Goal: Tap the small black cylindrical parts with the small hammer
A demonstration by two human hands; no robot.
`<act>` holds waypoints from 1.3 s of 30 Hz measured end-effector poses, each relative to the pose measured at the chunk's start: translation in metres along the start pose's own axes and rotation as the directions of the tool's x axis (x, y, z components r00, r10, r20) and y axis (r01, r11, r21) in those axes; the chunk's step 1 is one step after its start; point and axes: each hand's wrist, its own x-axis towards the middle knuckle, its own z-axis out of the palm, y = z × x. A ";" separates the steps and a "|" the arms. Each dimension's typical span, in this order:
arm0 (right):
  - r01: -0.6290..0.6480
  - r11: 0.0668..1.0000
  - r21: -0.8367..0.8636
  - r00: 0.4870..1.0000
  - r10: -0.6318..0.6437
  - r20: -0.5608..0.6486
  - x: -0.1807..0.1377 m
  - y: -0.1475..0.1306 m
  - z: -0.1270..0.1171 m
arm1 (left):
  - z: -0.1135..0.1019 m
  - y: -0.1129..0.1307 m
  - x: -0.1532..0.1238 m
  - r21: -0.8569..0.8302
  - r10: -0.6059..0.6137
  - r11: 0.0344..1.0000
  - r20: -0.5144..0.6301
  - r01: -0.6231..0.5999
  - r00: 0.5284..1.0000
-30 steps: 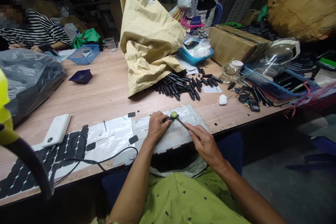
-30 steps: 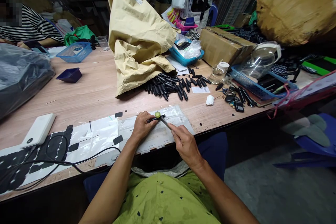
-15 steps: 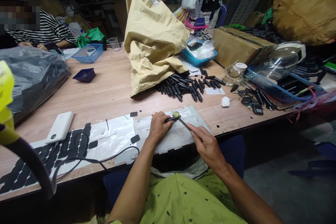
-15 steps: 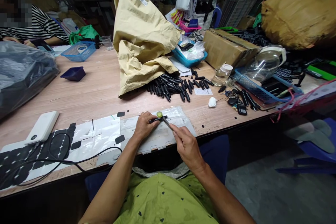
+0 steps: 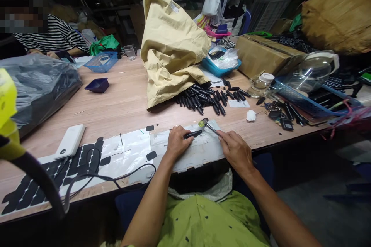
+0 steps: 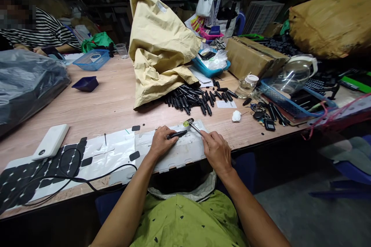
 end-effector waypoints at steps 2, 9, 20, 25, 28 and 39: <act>0.044 0.993 -0.107 0.999 -0.044 0.003 0.005 0.006 0.008 | 0.000 0.000 0.000 0.002 -0.003 1.000 0.000 0.003 1.000; 0.068 0.973 -0.220 0.994 -0.085 -0.067 0.007 -0.001 0.027 | -0.009 -0.005 -0.003 0.001 0.015 1.000 0.042 -0.015 0.999; 0.042 0.968 -0.246 0.997 -0.056 -0.052 0.004 -0.009 0.031 | -0.006 0.010 -0.101 0.083 0.256 0.948 0.370 -0.306 0.893; 0.054 0.967 -0.251 0.994 -0.075 -0.075 0.003 -0.011 0.032 | -0.016 0.013 -0.089 -0.089 0.267 0.964 0.342 -0.252 0.901; 0.049 0.967 -0.251 0.995 -0.071 -0.077 0.004 -0.013 0.033 | -0.022 0.014 -0.047 -0.255 0.112 0.964 0.146 -0.072 0.983; 0.015 0.964 -0.265 0.995 -0.041 -0.093 0.002 -0.017 0.040 | -0.016 0.044 0.130 0.067 -0.527 0.836 -0.175 0.544 0.832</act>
